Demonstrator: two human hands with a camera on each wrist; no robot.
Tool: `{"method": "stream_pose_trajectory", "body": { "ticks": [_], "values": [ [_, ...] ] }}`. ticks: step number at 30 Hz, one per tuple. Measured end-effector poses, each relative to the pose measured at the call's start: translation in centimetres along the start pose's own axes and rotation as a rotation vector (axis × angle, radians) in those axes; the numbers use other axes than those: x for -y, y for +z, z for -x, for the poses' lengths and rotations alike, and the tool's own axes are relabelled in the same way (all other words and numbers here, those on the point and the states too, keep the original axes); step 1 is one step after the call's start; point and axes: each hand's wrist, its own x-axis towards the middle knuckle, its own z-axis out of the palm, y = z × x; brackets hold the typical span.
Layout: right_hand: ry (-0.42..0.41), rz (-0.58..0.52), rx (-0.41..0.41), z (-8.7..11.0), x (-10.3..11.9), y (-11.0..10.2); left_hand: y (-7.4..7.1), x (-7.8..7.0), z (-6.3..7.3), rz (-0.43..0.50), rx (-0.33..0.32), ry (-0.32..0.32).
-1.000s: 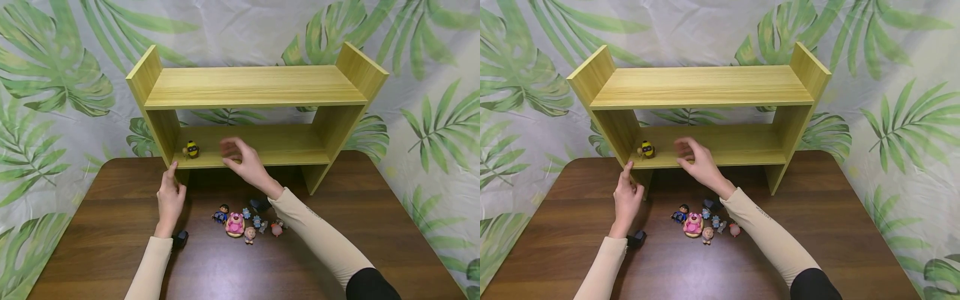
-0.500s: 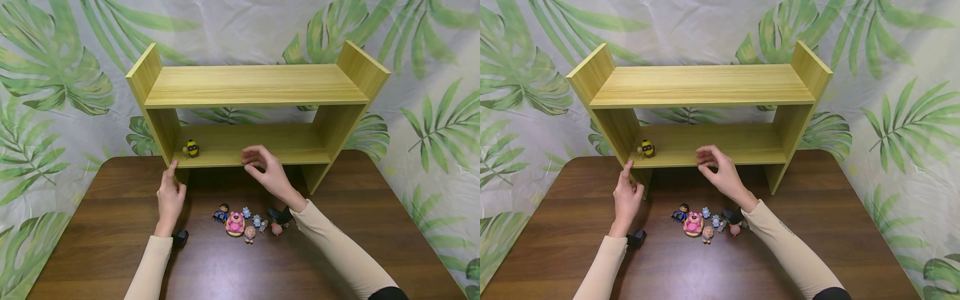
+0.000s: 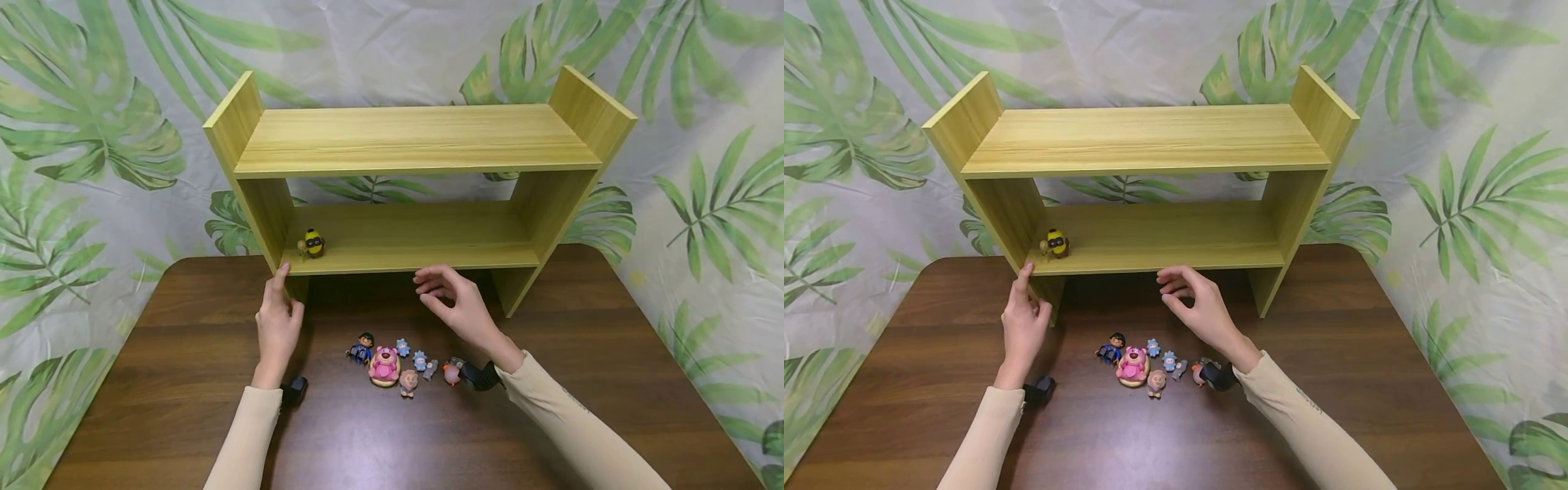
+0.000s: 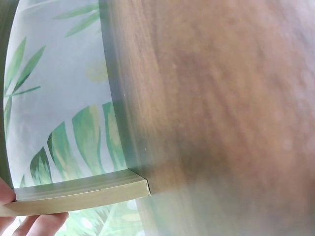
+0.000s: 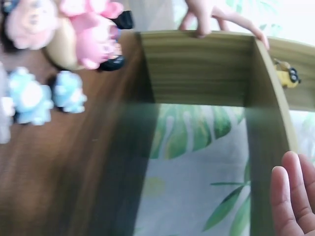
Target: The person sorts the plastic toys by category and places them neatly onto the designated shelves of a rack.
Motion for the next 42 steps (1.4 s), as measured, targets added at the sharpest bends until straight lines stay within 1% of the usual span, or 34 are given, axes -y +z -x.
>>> {"method": "stream_pose_trajectory", "body": {
  "ticks": [7,14,18,25,29,35,39,42],
  "values": [
    [0.086,0.068,0.031,2.3,-1.5,-0.1,0.0,0.0,0.0,-0.003,-0.002,0.0],
    [0.131,0.104,0.056,4.8,-6.4,-0.3,0.1,0.0,0.0,-0.002,-0.005,0.004],
    [0.151,0.119,0.08,6.1,-7.5,-0.6,0.1,0.0,0.0,0.001,-0.004,0.003],
    [0.173,0.15,0.108,7.8,-8.4,-1.0,0.0,-0.2,-0.1,0.002,-0.012,0.001],
    [0.18,0.169,0.127,8.5,-8.4,-1.1,0.1,-0.1,0.0,-0.002,-0.017,0.001],
    [0.222,0.193,0.2,9.5,-8.2,-1.1,0.1,0.0,0.0,-0.003,-0.015,0.002],
    [0.233,0.207,0.236,9.9,-8.3,-1.0,0.1,0.0,0.0,-0.001,-0.009,0.0],
    [0.231,0.239,0.254,10.1,-8.4,-0.8,0.1,0.0,0.0,-0.001,-0.007,0.0]
  ]
}}
